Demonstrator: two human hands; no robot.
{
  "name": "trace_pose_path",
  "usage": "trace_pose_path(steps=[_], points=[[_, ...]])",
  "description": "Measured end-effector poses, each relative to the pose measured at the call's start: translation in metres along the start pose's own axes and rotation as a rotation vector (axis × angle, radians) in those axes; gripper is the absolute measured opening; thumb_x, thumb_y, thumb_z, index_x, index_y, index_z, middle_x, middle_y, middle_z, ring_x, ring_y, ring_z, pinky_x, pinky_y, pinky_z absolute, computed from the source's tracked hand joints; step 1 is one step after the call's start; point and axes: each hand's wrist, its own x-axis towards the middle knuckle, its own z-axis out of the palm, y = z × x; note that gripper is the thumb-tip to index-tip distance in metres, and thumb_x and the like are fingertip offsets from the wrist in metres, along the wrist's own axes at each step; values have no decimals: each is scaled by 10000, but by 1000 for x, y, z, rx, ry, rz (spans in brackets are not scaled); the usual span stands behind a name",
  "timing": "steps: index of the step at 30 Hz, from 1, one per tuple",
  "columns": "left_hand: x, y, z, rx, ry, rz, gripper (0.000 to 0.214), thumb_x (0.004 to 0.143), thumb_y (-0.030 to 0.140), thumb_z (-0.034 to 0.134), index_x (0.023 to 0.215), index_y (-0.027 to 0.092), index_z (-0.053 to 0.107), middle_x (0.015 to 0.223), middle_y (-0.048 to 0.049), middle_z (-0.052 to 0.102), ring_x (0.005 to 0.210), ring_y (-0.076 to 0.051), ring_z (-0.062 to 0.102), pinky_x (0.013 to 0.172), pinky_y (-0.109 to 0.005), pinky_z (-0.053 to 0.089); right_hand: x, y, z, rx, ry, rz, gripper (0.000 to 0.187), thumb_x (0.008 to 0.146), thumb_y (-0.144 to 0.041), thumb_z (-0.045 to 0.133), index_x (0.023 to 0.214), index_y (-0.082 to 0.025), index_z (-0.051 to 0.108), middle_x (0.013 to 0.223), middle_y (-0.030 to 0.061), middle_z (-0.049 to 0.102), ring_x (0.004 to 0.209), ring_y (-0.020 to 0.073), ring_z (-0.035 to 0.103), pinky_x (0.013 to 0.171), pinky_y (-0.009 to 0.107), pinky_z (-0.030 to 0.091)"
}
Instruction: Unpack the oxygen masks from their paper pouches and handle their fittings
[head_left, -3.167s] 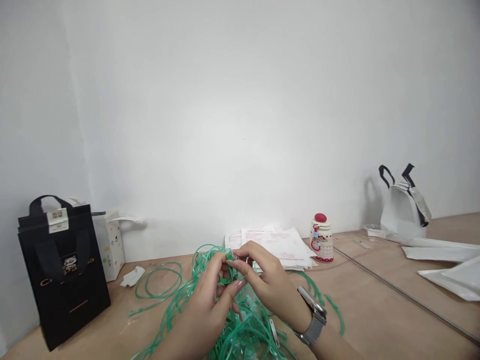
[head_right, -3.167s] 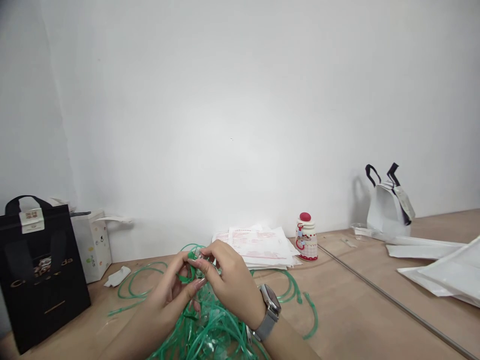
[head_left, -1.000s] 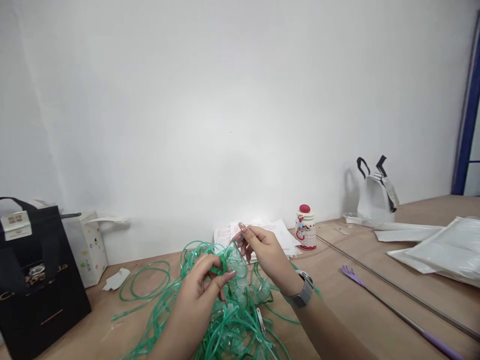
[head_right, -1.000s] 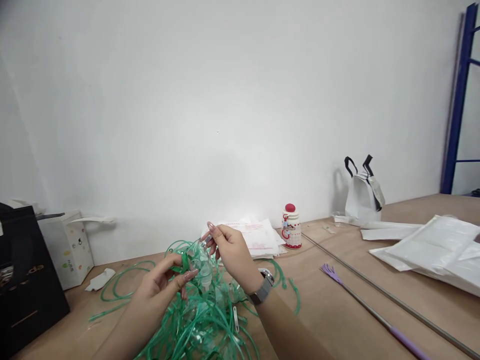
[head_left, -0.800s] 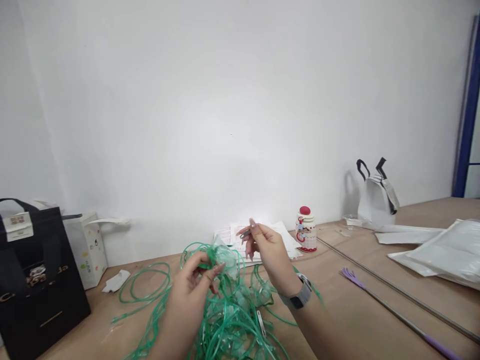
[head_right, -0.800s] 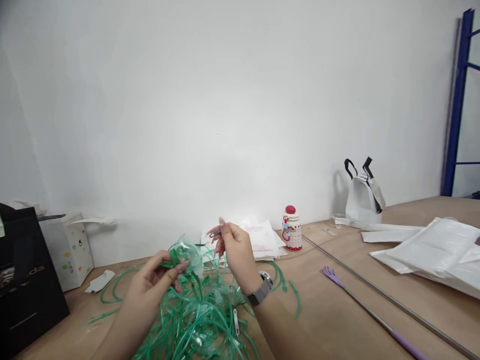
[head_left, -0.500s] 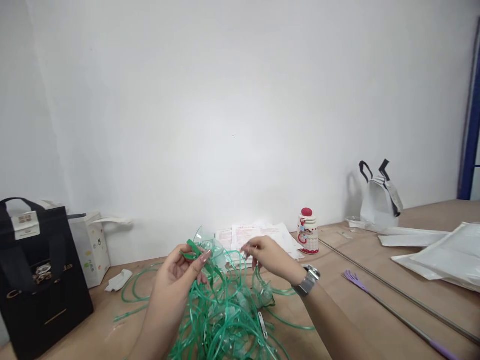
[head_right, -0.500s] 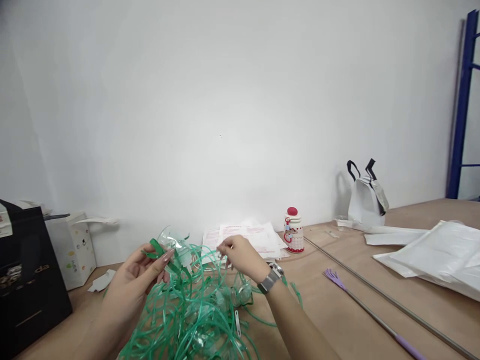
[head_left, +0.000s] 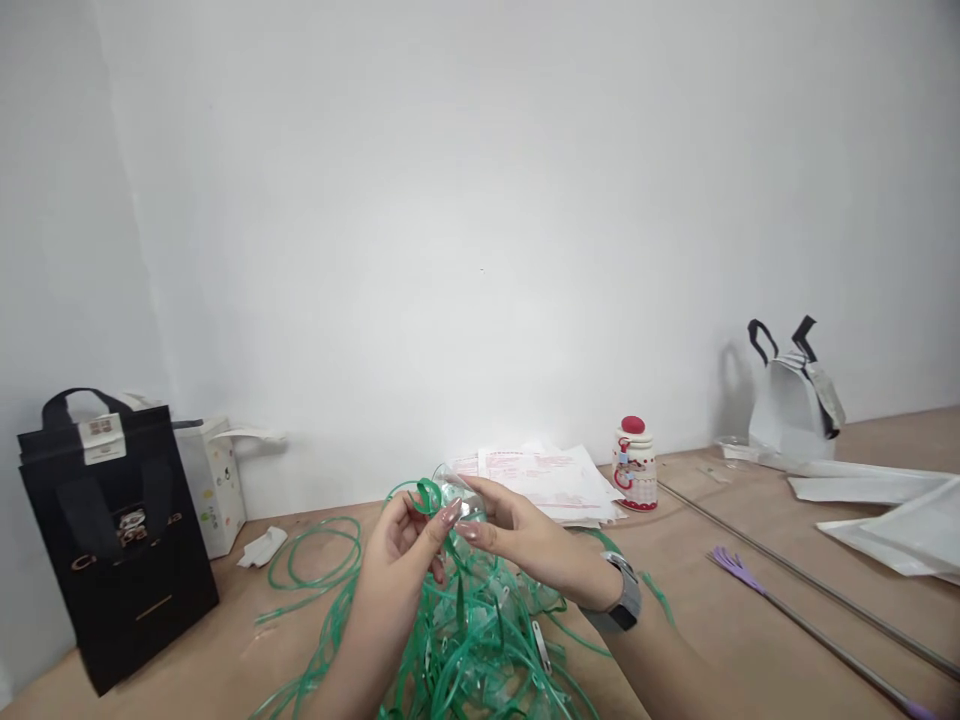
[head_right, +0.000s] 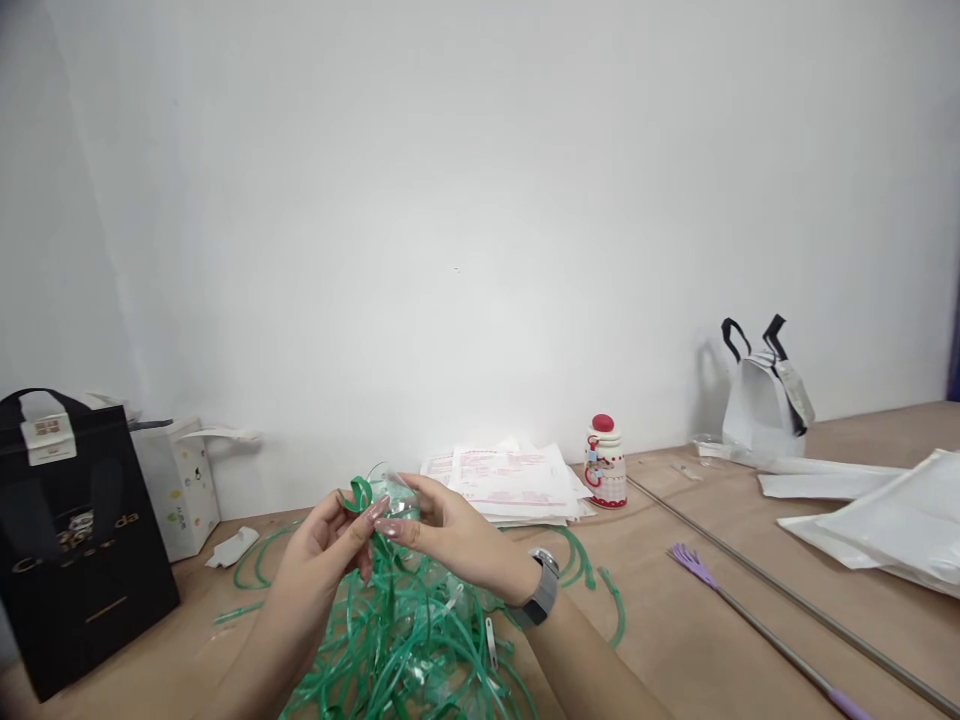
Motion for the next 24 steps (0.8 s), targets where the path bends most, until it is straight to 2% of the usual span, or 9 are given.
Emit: trace_pose_path(steps=[5,9,11,14,16,18,20,22,24], points=[[0,-1,-5,-19,46,35,374,693,520,655,718,178,505,635,66,448,487,-45,389,413,-157,360,2,5,1,36,-2,-14,484,809,-427,609,1217,-180,524,1164,79,605,1099,206,541,981,377,400],[0,-1,-6,-141,32,-24,436,799,611,446,768,182,519,707,21,477,611,-101,468,447,-193,405,1,6,-3,-20,26,0,512,824,-460,568,1267,-216,488,1098,68,626,1096,216,533,961,409,416],[0,-2,-5,-92,70,-13,427,801,615,433,811,194,508,726,16,480,645,-122,486,436,-202,405,1,8,-5,-63,42,-4,534,811,-446,585,1283,-225,470,1111,70,618,1100,219,530,945,406,431],[2,-8,-6,122,115,62,366,787,560,504,927,222,492,799,17,509,698,-131,508,511,-216,426,-1,12,-7,-194,90,-10,527,799,-364,611,1287,-229,467,1192,68,582,1114,215,521,965,397,417],[3,-13,-10,275,24,80,319,806,520,495,925,225,509,834,13,535,727,-134,510,609,-237,430,-6,15,-9,-294,108,19,507,796,-324,615,1277,-234,484,1221,60,572,1108,213,524,970,394,409],[3,-21,-15,413,-138,74,299,832,499,440,811,215,531,774,14,536,706,-145,501,651,-257,410,-16,20,-9,-345,84,58,493,791,-319,622,1264,-243,506,1228,48,575,1086,213,537,943,377,428],[-1,-32,-19,543,-255,91,320,836,479,416,698,209,517,709,12,520,697,-162,500,656,-270,393,-29,28,-8,-357,45,88,499,780,-337,637,1257,-248,520,1227,41,581,1080,218,542,917,354,441],[-10,-46,-22,648,-318,103,323,827,471,418,656,210,498,686,11,510,690,-172,504,648,-272,386,-45,40,-4,-368,34,140,527,764,-352,656,1262,-245,521,1203,44,601,1079,230,547,910,349,444],[-22,-63,-25,722,-374,53,328,813,490,427,640,216,472,647,19,494,643,-170,498,606,-265,383,-60,54,4,-378,40,188,538,761,-347,660,1269,-249,515,1186,42,615,1065,235,560,908,350,444]])
